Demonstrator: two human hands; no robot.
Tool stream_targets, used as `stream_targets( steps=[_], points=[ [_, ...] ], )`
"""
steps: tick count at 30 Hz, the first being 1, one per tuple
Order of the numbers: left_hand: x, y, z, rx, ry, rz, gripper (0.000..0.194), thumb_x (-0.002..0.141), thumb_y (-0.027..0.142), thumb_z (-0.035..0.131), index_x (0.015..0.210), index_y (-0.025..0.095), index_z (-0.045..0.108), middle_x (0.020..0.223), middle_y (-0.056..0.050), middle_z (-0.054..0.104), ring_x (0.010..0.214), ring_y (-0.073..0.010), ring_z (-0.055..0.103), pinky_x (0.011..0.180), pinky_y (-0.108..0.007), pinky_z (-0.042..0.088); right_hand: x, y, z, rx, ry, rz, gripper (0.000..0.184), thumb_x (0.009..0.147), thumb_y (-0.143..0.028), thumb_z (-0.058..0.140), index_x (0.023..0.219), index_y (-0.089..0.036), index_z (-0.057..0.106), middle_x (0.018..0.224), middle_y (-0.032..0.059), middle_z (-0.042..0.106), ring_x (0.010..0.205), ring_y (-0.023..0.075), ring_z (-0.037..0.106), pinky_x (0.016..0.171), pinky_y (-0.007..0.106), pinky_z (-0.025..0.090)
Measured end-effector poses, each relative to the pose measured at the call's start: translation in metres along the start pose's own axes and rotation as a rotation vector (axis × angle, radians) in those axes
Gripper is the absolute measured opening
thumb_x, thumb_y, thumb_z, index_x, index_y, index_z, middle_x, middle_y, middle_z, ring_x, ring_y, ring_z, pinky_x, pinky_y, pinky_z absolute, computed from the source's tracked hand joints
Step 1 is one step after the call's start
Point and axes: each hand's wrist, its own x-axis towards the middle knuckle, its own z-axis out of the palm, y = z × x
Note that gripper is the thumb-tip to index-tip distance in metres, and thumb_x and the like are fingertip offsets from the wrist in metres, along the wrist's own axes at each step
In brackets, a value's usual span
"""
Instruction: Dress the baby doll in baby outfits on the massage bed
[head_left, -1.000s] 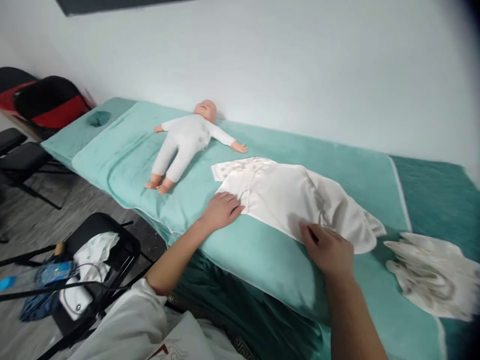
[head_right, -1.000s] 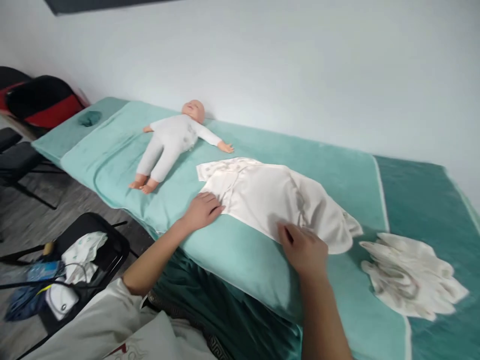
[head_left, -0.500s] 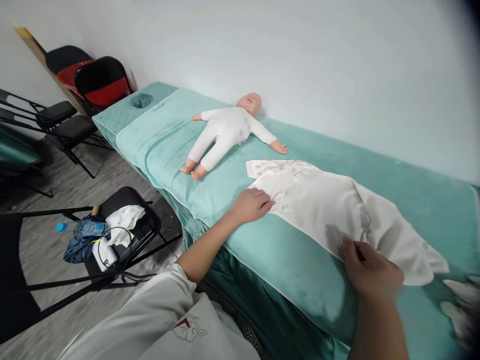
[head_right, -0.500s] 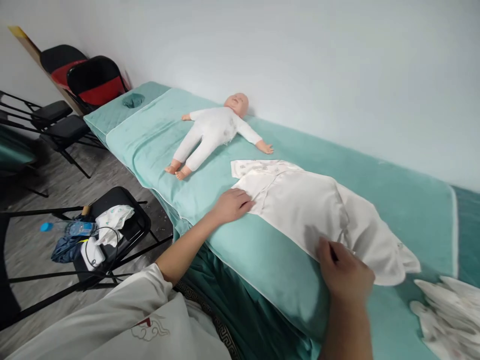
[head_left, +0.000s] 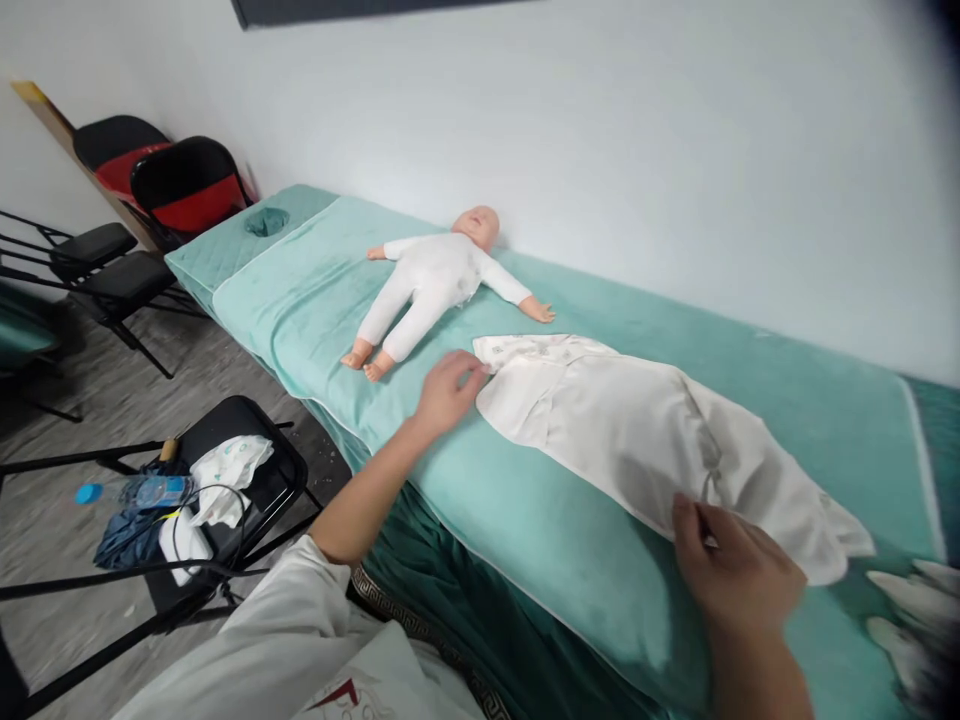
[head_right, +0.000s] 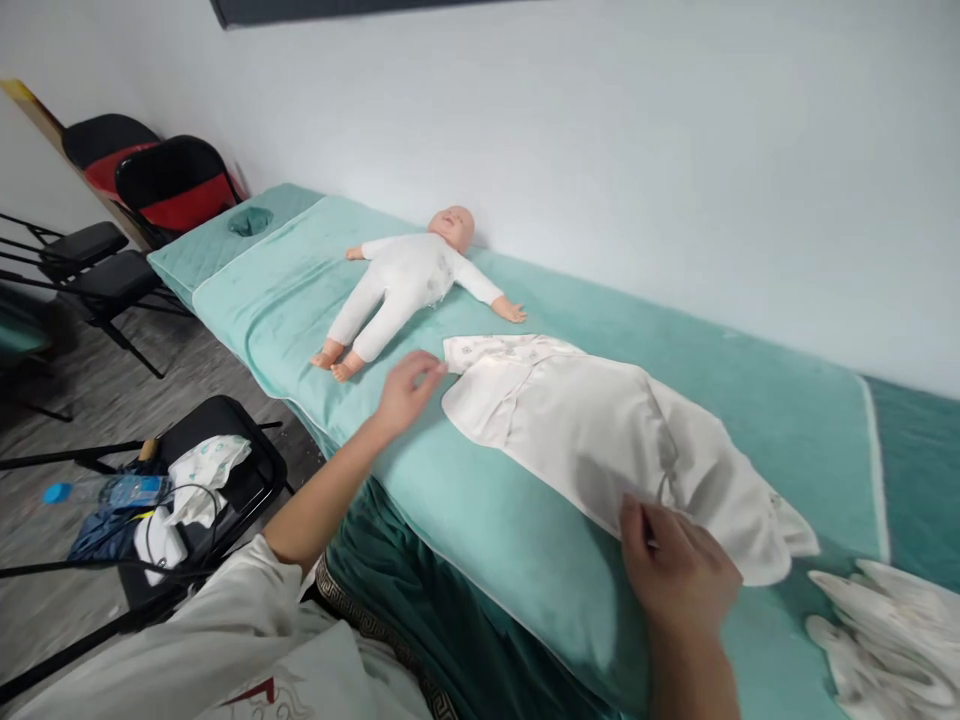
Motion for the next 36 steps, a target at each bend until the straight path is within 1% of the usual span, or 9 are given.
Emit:
stream_targets(
  steps=[4, 9, 12, 15, 20, 23, 27, 33, 36],
  points=[
    [0.067, -0.038, -0.057, 0.154, 0.216, -0.06, 0.017, 0.098, 0.032, 0.055, 0.103, 0.021, 0.067, 0.108, -0.009, 0.071, 0.107, -0.0229, 0.064, 0.101, -0.038, 0.05, 0.041, -0.047, 0.011, 0.287, -0.027, 0.115, 0.043, 0.094, -0.067, 0.048, 0.074, -0.033, 0.064, 0.076, 0.0125, 0.071, 0.074, 0.0324, 0.069, 0.07, 0.052, 0.052],
    [0.138, -0.11, -0.102, 0.406, 0.056, -0.344, 0.056, 0.085, 0.035, 0.071, 0.135, 0.014, 0.06, 0.145, -0.022, 0.057, 0.14, -0.0368, 0.048, 0.121, -0.052, 0.034, 0.159, -0.137, 0.087, 0.814, -0.212, 0.064, 0.055, 0.088, -0.069, 0.061, 0.125, -0.027, 0.062, 0.128, 0.0102, 0.069, 0.119, 0.0283, 0.067, 0.098, 0.048, 0.059],
    [0.158, -0.134, -0.116, 0.215, -0.118, -0.581, 0.068, 0.084, 0.056, 0.069, 0.139, 0.017, 0.059, 0.141, -0.019, 0.063, 0.129, -0.0374, 0.06, 0.112, -0.053, 0.045, 0.239, -0.186, 0.15, 0.786, -0.26, -0.062, 0.084, 0.088, -0.067, 0.061, 0.154, -0.022, 0.036, 0.149, 0.0164, 0.056, 0.14, 0.0302, 0.053, 0.118, 0.052, 0.045],
    [0.168, -0.14, -0.122, -0.125, -0.272, -0.746, 0.074, 0.081, 0.069, 0.069, 0.137, 0.022, 0.061, 0.128, -0.015, 0.073, 0.114, -0.0356, 0.07, 0.099, -0.051, 0.055, 0.304, -0.222, 0.202, 0.631, -0.29, -0.037, 0.09, 0.094, -0.067, 0.051, 0.161, -0.013, 0.025, 0.151, 0.0208, 0.054, 0.14, 0.0352, 0.053, 0.119, 0.053, 0.042],
    [0.171, -0.13, -0.115, -0.503, -0.332, -0.859, 0.074, 0.086, 0.061, 0.068, 0.139, 0.011, 0.059, 0.107, -0.017, 0.078, 0.098, -0.0358, 0.075, 0.088, -0.053, 0.059, 0.356, -0.254, 0.234, 0.471, -0.538, 0.054, 0.094, 0.098, -0.072, 0.04, 0.165, -0.009, 0.019, 0.148, 0.0229, 0.058, 0.132, 0.0416, 0.058, 0.113, 0.057, 0.045],
    [0.166, -0.112, -0.106, -0.56, -0.338, -0.818, 0.075, 0.084, 0.051, 0.073, 0.146, 0.015, 0.051, 0.109, -0.015, 0.078, 0.096, -0.0346, 0.075, 0.083, -0.051, 0.061, 0.359, -0.251, 0.221, 0.487, -0.564, 0.077, 0.1, 0.097, -0.076, 0.04, 0.165, -0.006, 0.018, 0.151, 0.0239, 0.055, 0.132, 0.0411, 0.058, 0.113, 0.055, 0.045],
    [0.154, -0.07, -0.085, -0.668, -0.353, -0.705, 0.066, 0.084, 0.051, 0.072, 0.143, 0.024, 0.055, 0.111, -0.011, 0.078, 0.097, -0.0327, 0.076, 0.08, -0.048, 0.062, 0.343, -0.217, 0.167, 0.508, -0.493, 0.041, 0.098, 0.095, -0.078, 0.042, 0.163, -0.01, 0.022, 0.148, 0.0201, 0.058, 0.128, 0.0366, 0.061, 0.113, 0.05, 0.046],
    [0.108, 0.024, -0.008, -0.809, -0.403, -0.598, 0.062, 0.086, 0.047, 0.072, 0.14, 0.025, 0.055, 0.106, -0.012, 0.078, 0.088, -0.0322, 0.077, 0.071, -0.047, 0.062, 0.293, -0.109, 0.045, 0.426, -0.294, 0.068, 0.094, 0.093, -0.081, 0.043, 0.157, -0.012, 0.035, 0.127, 0.0163, 0.069, 0.111, 0.0313, 0.065, 0.104, 0.046, 0.05],
    [0.075, 0.064, 0.039, -0.883, -0.484, -0.603, 0.066, 0.084, 0.045, 0.075, 0.141, 0.023, 0.051, 0.112, -0.015, 0.077, 0.083, -0.0312, 0.077, 0.064, -0.043, 0.061, 0.258, -0.051, 0.001, 0.331, -0.239, 0.109, 0.092, 0.093, -0.082, 0.041, 0.153, -0.013, 0.041, 0.114, 0.0141, 0.072, 0.102, 0.0312, 0.066, 0.099, 0.046, 0.05]
  ],
)
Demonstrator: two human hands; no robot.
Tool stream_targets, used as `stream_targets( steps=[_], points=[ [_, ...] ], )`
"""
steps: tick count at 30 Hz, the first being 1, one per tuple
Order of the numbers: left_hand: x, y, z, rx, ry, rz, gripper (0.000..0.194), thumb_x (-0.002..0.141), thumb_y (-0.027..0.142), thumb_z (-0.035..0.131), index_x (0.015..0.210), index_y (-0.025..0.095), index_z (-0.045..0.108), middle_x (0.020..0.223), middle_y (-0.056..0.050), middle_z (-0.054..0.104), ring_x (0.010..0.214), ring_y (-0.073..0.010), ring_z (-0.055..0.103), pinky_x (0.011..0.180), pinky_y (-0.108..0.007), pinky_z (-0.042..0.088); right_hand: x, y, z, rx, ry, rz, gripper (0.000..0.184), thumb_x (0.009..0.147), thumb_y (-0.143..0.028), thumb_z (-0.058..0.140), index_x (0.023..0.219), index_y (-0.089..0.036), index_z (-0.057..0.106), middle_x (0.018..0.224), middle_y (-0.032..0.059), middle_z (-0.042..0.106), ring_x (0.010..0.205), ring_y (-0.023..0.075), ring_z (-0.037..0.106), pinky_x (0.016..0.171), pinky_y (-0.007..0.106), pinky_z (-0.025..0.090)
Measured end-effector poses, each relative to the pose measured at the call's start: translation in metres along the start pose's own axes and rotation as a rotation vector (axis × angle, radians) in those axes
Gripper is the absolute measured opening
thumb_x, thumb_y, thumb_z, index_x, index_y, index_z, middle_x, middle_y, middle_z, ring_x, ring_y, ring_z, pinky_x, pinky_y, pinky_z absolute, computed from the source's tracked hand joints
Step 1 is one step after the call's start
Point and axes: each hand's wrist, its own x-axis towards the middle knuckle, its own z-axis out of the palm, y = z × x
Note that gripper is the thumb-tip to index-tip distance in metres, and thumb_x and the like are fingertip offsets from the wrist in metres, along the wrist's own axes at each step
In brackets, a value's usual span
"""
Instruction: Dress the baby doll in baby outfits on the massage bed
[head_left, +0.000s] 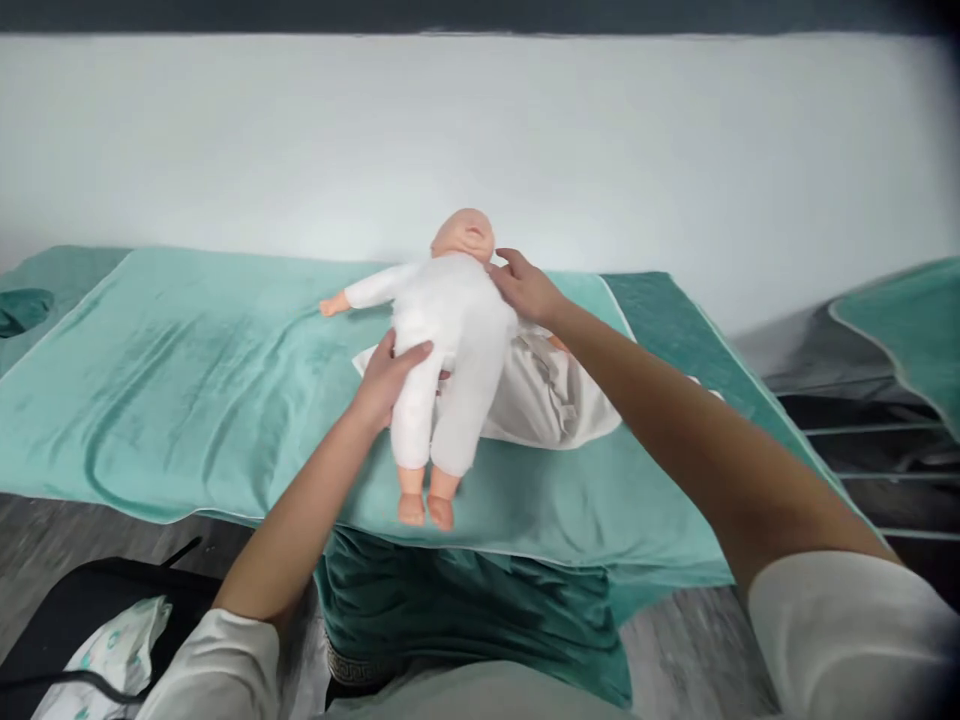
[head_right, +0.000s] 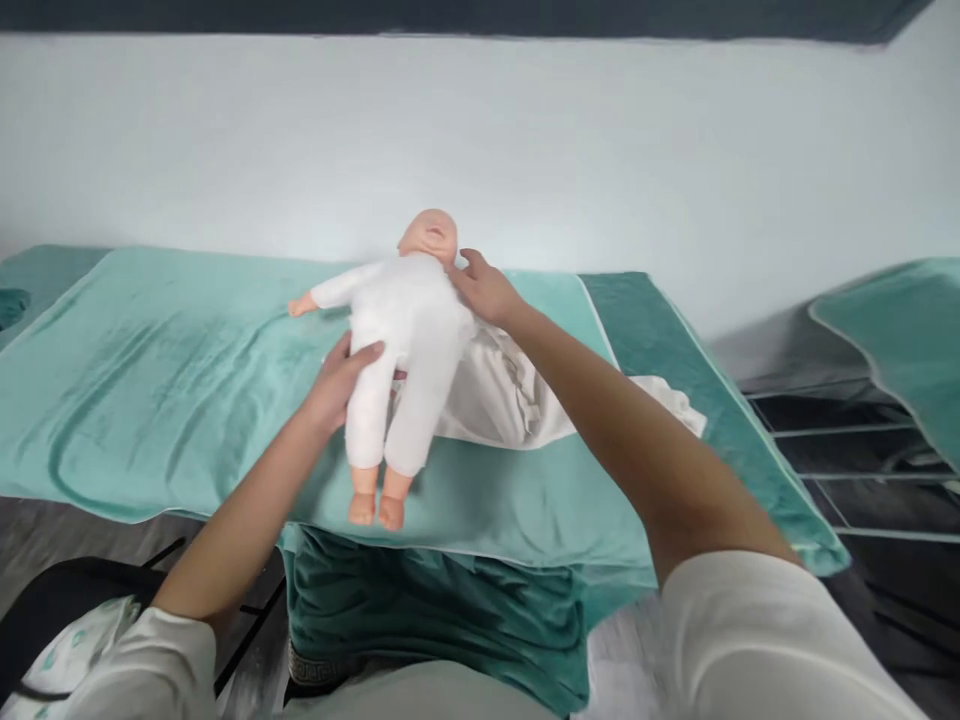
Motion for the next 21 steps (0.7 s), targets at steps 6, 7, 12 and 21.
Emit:
stream_targets(
  steps=[6, 7, 12, 21],
  points=[
    [0.0, -0.051, 0.073, -0.149, -0.075, -0.097, 0.061, 0.083, 0.044, 0.077, 0.135, 0.024, 0.051, 0.121, -0.016, 0.074, 0.078, -0.0272, 0.076, 0.06, -0.039, 0.06, -0.032, 0.074, -0.024, -0.031, -0.017, 0.094, 0.097, 0.093, -0.081, 0.039, 0.157, -0.008, 0.034, 0.116, 0.0172, 0.071, 0.1, 0.0314, 0.067, 0.095, 0.044, 0.051],
    [0.001, -0.057, 0.079, -0.161, -0.06, -0.102, 0.061, 0.083, 0.043, 0.077, 0.135, 0.024, 0.05, 0.123, -0.016, 0.074, 0.078, -0.0266, 0.077, 0.061, -0.039, 0.061, -0.031, 0.082, -0.021, -0.027, -0.029, 0.104, 0.098, 0.093, -0.08, 0.039, 0.158, -0.007, 0.032, 0.119, 0.0183, 0.07, 0.103, 0.0318, 0.067, 0.096, 0.044, 0.05],
    [0.003, -0.084, 0.087, -0.05, 0.061, -0.018, 0.057, 0.088, 0.047, 0.072, 0.137, 0.024, 0.053, 0.133, -0.014, 0.07, 0.104, -0.0275, 0.075, 0.085, -0.042, 0.064, -0.029, 0.089, -0.022, -0.109, -0.085, 0.049, 0.089, 0.099, -0.069, 0.037, 0.162, -0.007, 0.024, 0.138, 0.0222, 0.062, 0.112, 0.0333, 0.065, 0.1, 0.046, 0.049],
    [0.007, -0.115, 0.101, 0.286, 0.433, 0.142, 0.055, 0.098, 0.063, 0.052, 0.133, 0.02, 0.059, 0.136, -0.016, 0.068, 0.126, -0.0264, 0.065, 0.107, -0.042, 0.051, -0.041, -0.029, 0.022, -0.451, -0.142, -0.384, 0.05, 0.103, -0.04, 0.043, 0.146, -0.016, 0.05, 0.143, 0.0187, 0.057, 0.119, 0.0345, 0.058, 0.095, 0.045, 0.05]
  ],
)
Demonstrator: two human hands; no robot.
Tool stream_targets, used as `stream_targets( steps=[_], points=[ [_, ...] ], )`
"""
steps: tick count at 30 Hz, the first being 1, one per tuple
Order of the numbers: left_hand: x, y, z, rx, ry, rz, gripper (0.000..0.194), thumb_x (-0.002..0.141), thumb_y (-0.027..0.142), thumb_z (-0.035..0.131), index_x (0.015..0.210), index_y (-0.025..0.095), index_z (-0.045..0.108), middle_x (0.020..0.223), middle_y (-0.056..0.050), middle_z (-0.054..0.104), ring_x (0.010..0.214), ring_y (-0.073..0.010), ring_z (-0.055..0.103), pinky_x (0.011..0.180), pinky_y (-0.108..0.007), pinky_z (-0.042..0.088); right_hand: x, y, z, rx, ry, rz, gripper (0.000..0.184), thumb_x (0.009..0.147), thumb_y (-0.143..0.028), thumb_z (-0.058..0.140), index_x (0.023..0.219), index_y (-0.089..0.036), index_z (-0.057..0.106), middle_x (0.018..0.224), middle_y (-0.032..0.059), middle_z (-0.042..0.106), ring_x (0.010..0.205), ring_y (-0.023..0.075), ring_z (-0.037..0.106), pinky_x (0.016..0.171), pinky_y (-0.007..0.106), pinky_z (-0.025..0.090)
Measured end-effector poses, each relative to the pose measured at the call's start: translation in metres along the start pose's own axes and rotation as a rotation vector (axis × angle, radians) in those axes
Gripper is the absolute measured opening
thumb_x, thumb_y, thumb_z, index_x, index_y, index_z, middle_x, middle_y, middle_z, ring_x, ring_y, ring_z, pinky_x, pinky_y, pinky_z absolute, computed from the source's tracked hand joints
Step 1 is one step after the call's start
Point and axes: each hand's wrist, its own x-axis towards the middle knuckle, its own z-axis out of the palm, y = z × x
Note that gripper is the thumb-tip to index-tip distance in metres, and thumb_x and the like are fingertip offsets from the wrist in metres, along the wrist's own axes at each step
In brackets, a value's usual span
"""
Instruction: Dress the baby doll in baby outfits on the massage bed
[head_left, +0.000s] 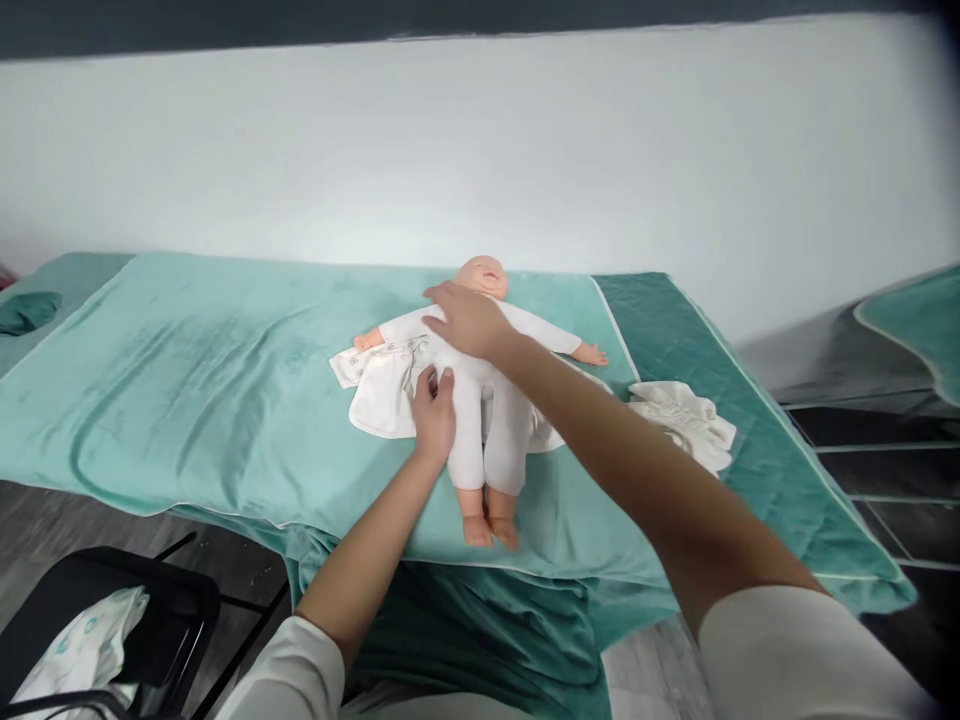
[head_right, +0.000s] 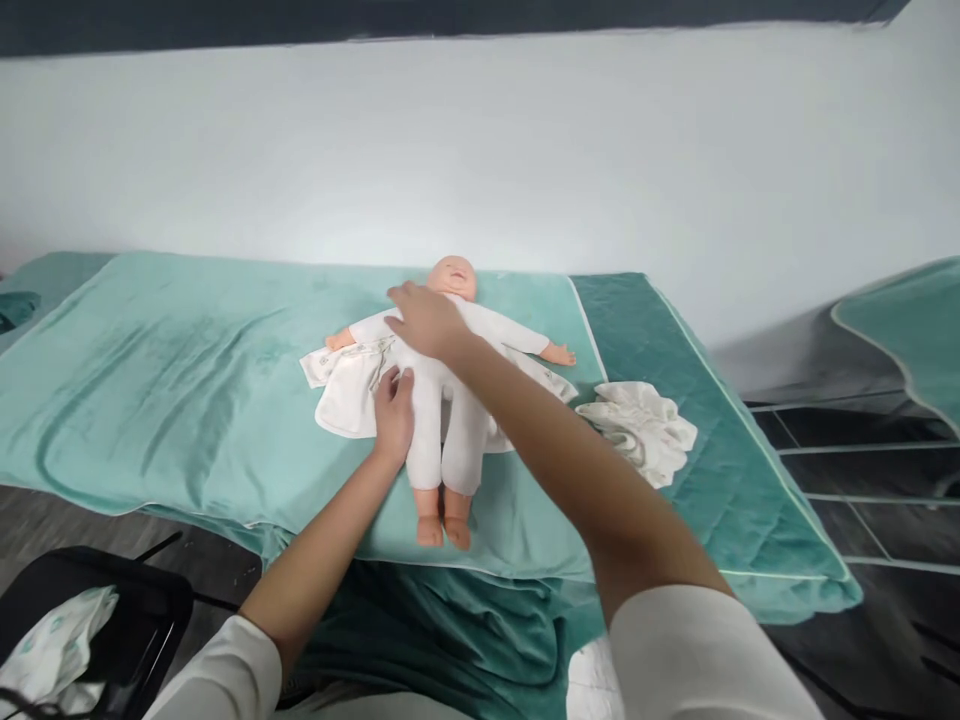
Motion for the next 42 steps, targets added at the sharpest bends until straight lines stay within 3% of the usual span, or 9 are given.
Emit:
stream_targets(
  steps=[4, 9, 14, 20, 25, 29, 34, 38, 42],
  points=[
    [0.003, 0.001, -0.013, 0.099, -0.032, 0.071, 0.047, 0.099, 0.056, 0.054, 0.131, 0.021, 0.061, 0.131, -0.015, 0.07, 0.119, -0.0276, 0.068, 0.104, -0.044, 0.052, 0.042, -0.028, 0.037, -0.162, -0.183, -0.04, 0.051, 0.099, -0.037, 0.052, 0.144, -0.013, 0.051, 0.144, 0.0213, 0.056, 0.128, 0.0379, 0.051, 0.102, 0.051, 0.045],
    [0.043, 0.007, -0.043, 0.531, -0.108, 0.441, 0.033, 0.098, 0.024, 0.051, 0.128, 0.022, 0.064, 0.126, -0.014, 0.072, 0.122, -0.0328, 0.064, 0.104, -0.051, 0.049, 0.072, -0.023, 0.055, -0.193, -0.344, -0.036, 0.041, 0.096, -0.043, 0.058, 0.127, -0.017, 0.064, 0.127, 0.0172, 0.067, 0.114, 0.0348, 0.062, 0.098, 0.049, 0.046],
    [0.097, 0.005, -0.055, 0.955, -0.063, 0.505, 0.028, 0.089, 0.022, 0.061, 0.115, 0.021, 0.071, 0.131, -0.019, 0.067, 0.127, -0.04, 0.055, 0.101, -0.055, 0.047, 0.059, -0.008, 0.042, -0.131, -0.223, -0.012, 0.043, 0.099, -0.05, 0.055, 0.129, -0.021, 0.065, 0.124, 0.0141, 0.069, 0.109, 0.0321, 0.065, 0.088, 0.041, 0.047],
    [0.138, -0.005, -0.074, 0.555, -0.008, 0.224, 0.016, 0.083, 0.032, 0.063, 0.088, 0.021, 0.072, 0.09, -0.009, 0.074, 0.092, -0.0284, 0.067, 0.085, -0.039, 0.05, 0.022, 0.013, 0.022, 0.103, -0.135, -0.069, 0.05, 0.1, -0.067, 0.05, 0.127, -0.03, 0.07, 0.122, 0.0066, 0.07, 0.106, 0.0259, 0.065, 0.086, 0.035, 0.043],
    [0.144, -0.006, -0.092, 0.001, -0.088, 0.143, 0.021, 0.068, 0.029, 0.066, 0.086, 0.019, 0.071, 0.086, -0.003, 0.073, 0.083, -0.0181, 0.064, 0.078, -0.029, 0.05, 0.014, 0.007, 0.02, -0.031, -0.172, -0.046, 0.056, 0.104, -0.067, 0.04, 0.122, -0.026, 0.074, 0.113, 0.0105, 0.07, 0.106, 0.0276, 0.063, 0.091, 0.039, 0.038],
    [0.141, -0.002, -0.095, -0.189, -0.031, 0.005, 0.026, 0.068, 0.04, 0.076, 0.081, 0.018, 0.067, 0.072, 0.001, 0.062, 0.066, -0.013, 0.055, 0.067, -0.028, 0.046, 0.014, 0.007, 0.023, -0.136, -0.166, -0.029, 0.061, 0.105, -0.066, 0.037, 0.114, -0.02, 0.075, 0.111, 0.0144, 0.07, 0.107, 0.0301, 0.062, 0.091, 0.041, 0.038],
    [0.131, -0.002, -0.086, -0.073, 0.022, 0.117, 0.027, 0.077, 0.046, 0.074, 0.082, 0.019, 0.067, 0.072, 0.002, 0.059, 0.067, -0.0127, 0.052, 0.068, -0.026, 0.044, 0.013, 0.004, 0.038, -0.257, -0.115, -0.044, 0.067, 0.106, -0.064, 0.03, 0.11, -0.015, 0.076, 0.109, 0.0183, 0.07, 0.109, 0.0342, 0.061, 0.093, 0.046, 0.039],
    [0.12, -0.004, -0.074, 0.164, -0.109, 0.285, 0.025, 0.085, 0.045, 0.069, 0.088, 0.02, 0.071, 0.077, 0.0, 0.065, 0.072, -0.0141, 0.055, 0.072, -0.027, 0.045, 0.015, -0.012, 0.053, -0.265, -0.098, -0.045, 0.054, 0.108, -0.052, 0.037, 0.119, -0.011, 0.071, 0.116, 0.0211, 0.069, 0.113, 0.0354, 0.061, 0.096, 0.047, 0.04],
    [0.119, -0.007, -0.071, 0.248, -0.069, 0.372, 0.027, 0.095, 0.044, 0.059, 0.101, 0.021, 0.07, 0.094, -0.003, 0.071, 0.086, -0.0169, 0.063, 0.084, -0.029, 0.049, 0.013, -0.011, 0.044, -0.159, -0.038, -0.025, 0.045, 0.107, -0.046, 0.043, 0.122, -0.012, 0.068, 0.122, 0.0198, 0.068, 0.116, 0.0341, 0.06, 0.1, 0.046, 0.04]
  ],
)
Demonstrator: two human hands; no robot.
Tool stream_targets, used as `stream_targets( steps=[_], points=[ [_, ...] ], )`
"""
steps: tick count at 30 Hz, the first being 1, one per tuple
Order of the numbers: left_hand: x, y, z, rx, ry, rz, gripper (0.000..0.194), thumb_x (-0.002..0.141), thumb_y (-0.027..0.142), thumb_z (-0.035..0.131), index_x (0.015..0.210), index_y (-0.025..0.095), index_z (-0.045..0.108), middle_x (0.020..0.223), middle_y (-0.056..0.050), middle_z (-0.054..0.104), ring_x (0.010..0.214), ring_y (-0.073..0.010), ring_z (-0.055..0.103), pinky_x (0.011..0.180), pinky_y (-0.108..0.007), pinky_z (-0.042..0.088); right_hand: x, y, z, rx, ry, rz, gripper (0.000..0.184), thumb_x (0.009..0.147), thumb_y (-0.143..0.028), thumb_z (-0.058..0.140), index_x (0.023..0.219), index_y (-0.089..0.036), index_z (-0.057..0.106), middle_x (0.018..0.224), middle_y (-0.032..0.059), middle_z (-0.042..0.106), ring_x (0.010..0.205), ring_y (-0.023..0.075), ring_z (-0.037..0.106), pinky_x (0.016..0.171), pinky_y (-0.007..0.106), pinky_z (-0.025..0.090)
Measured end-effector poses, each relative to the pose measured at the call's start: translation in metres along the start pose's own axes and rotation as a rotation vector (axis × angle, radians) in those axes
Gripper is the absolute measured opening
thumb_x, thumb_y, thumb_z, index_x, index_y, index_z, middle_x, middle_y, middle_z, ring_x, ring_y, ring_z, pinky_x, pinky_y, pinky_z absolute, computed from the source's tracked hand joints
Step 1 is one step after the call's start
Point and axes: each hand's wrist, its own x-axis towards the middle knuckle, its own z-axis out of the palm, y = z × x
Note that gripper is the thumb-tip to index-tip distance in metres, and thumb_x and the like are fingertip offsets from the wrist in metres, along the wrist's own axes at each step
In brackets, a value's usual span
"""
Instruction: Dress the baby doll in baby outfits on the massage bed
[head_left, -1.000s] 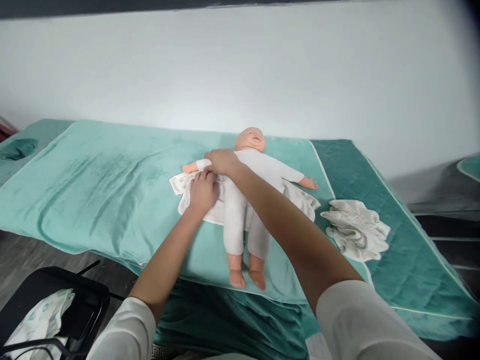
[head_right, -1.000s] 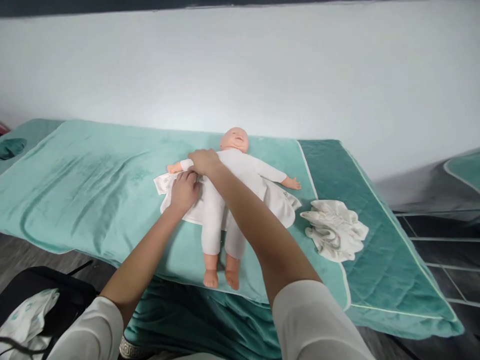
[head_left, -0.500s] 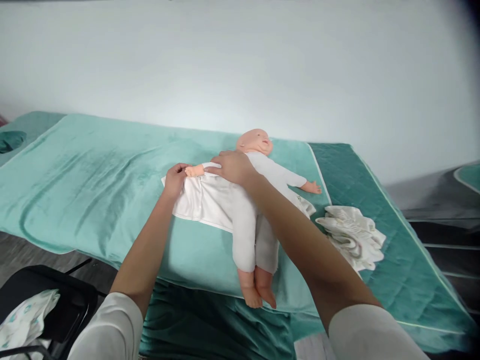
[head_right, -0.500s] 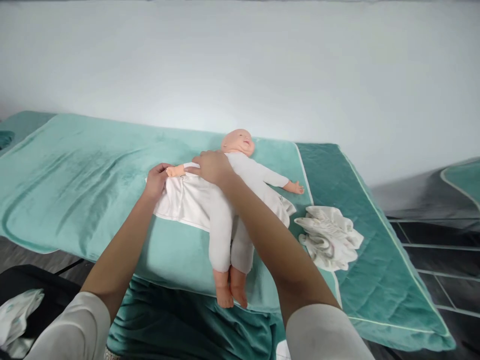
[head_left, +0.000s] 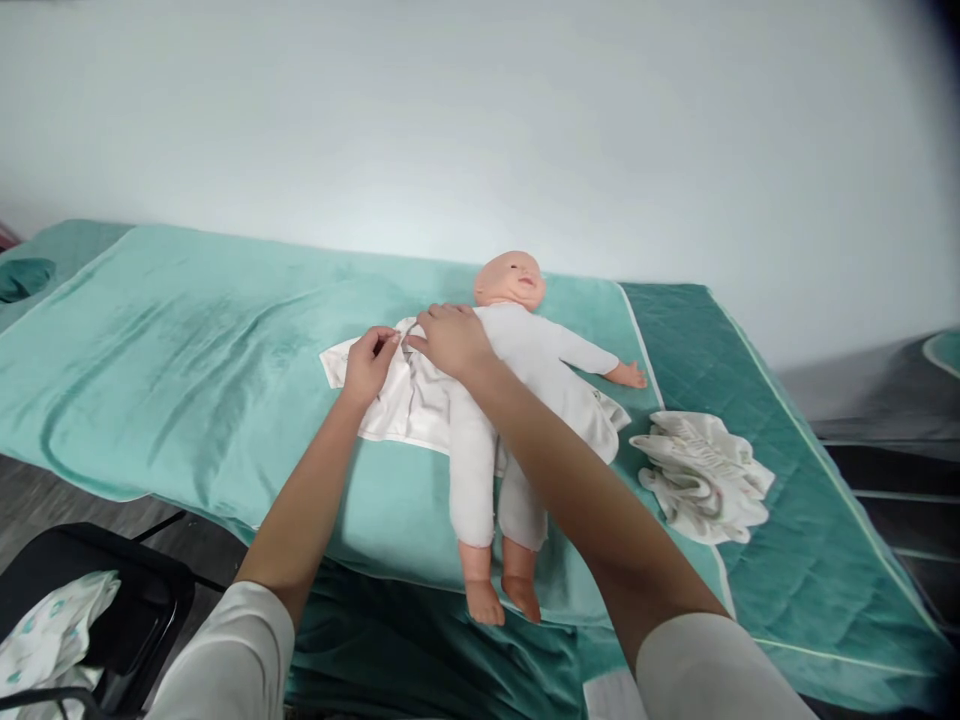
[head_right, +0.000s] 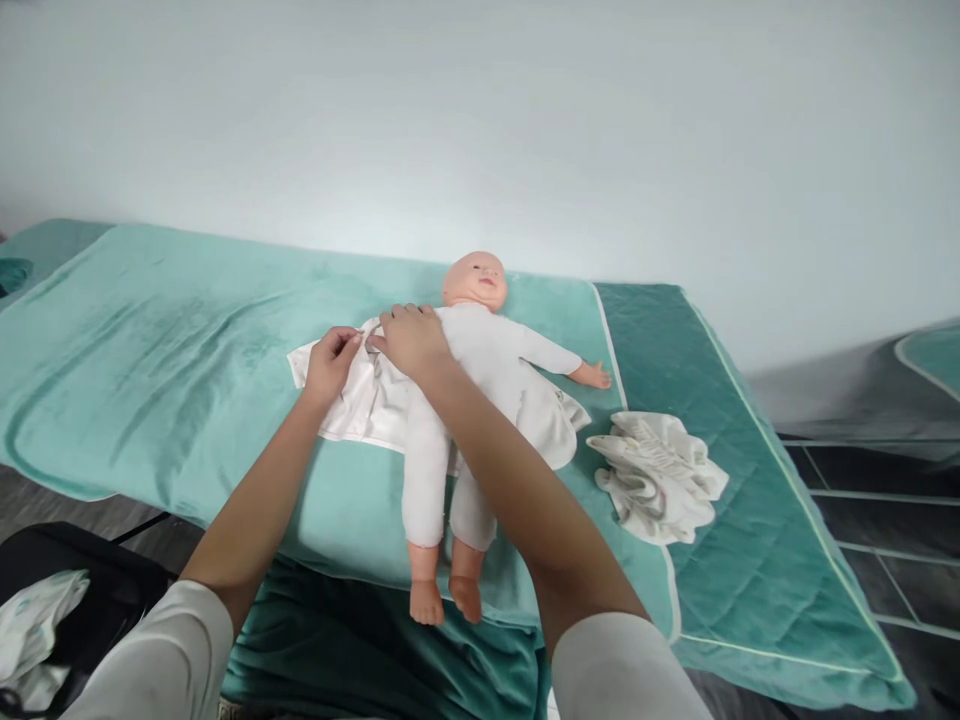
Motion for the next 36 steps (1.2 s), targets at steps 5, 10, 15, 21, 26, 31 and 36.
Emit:
stream_targets(
  steps=[5, 10, 15, 21, 26, 31, 36],
  points=[
    [0.003, 0.0, 0.0, 0.08, 0.047, -0.034, 0.032, 0.098, 0.043, 0.055, 0.118, 0.021, 0.066, 0.097, -0.004, 0.07, 0.089, -0.0182, 0.063, 0.088, -0.032, 0.048, -0.036, 0.054, -0.032, 0.253, 0.269, 0.301, 0.037, 0.104, -0.039, 0.046, 0.131, -0.02, 0.063, 0.134, 0.0125, 0.065, 0.121, 0.0292, 0.059, 0.099, 0.04, 0.046],
    [-0.002, 0.005, 0.002, 0.197, -0.037, 0.024, 0.021, 0.092, 0.041, 0.067, 0.101, 0.022, 0.068, 0.088, -0.001, 0.064, 0.08, -0.0164, 0.059, 0.078, -0.03, 0.046, -0.099, 0.113, -0.016, 0.208, 0.209, 0.889, 0.046, 0.102, -0.054, 0.044, 0.119, -0.02, 0.069, 0.099, 0.0154, 0.072, 0.095, 0.0329, 0.066, 0.088, 0.044, 0.047],
    [-0.008, 0.017, 0.006, 0.28, -0.075, 0.105, 0.015, 0.092, 0.031, 0.064, 0.081, 0.021, 0.064, 0.088, -0.002, 0.062, 0.084, -0.017, 0.058, 0.08, -0.031, 0.044, -0.121, 0.134, 0.017, 0.418, 0.295, 0.78, 0.05, 0.096, -0.058, 0.052, 0.125, -0.021, 0.068, 0.088, 0.0117, 0.073, 0.085, 0.0291, 0.065, 0.081, 0.039, 0.047],
    [0.002, 0.061, 0.025, -0.121, 0.02, -0.07, 0.018, 0.095, 0.034, 0.061, 0.084, 0.02, 0.06, 0.089, -0.002, 0.069, 0.085, -0.0151, 0.061, 0.083, -0.029, 0.046, -0.117, 0.128, 0.025, 1.038, 0.315, 0.585, 0.071, 0.086, -0.069, 0.06, 0.139, -0.022, 0.059, 0.08, 0.0013, 0.067, 0.064, 0.0161, 0.054, 0.064, 0.03, 0.046],
    [0.026, 0.094, 0.046, -0.516, 0.006, -0.383, 0.02, 0.099, 0.026, 0.057, 0.082, 0.02, 0.049, 0.094, -0.006, 0.074, 0.072, -0.0111, 0.064, 0.076, -0.027, 0.05, -0.114, 0.117, 0.029, 1.259, 0.358, 0.49, 0.076, 0.077, -0.064, 0.072, 0.139, -0.021, 0.057, 0.089, 0.0014, 0.067, 0.076, 0.015, 0.058, 0.075, 0.029, 0.052],
    [0.04, 0.113, 0.053, -0.648, -0.074, -0.365, 0.02, 0.098, 0.025, 0.062, 0.082, 0.018, 0.053, 0.092, -0.005, 0.073, 0.076, -0.0102, 0.068, 0.083, -0.027, 0.053, -0.115, 0.115, 0.034, 1.312, 0.191, 0.409, 0.087, 0.077, -0.065, 0.076, 0.151, -0.026, 0.05, 0.116, 0.008, 0.07, 0.112, 0.0238, 0.065, 0.105, 0.041, 0.051],
    [0.018, 0.118, 0.043, -0.483, -0.273, -0.124, 0.012, 0.095, 0.03, 0.065, 0.1, 0.02, 0.065, 0.12, -0.009, 0.074, 0.103, -0.0183, 0.073, 0.101, -0.037, 0.054, -0.114, 0.114, 0.041, 1.264, 0.124, 0.319, 0.083, 0.085, -0.068, 0.068, 0.155, -0.029, 0.047, 0.129, 0.0096, 0.068, 0.123, 0.0283, 0.062, 0.109, 0.048, 0.05]
  ],
)
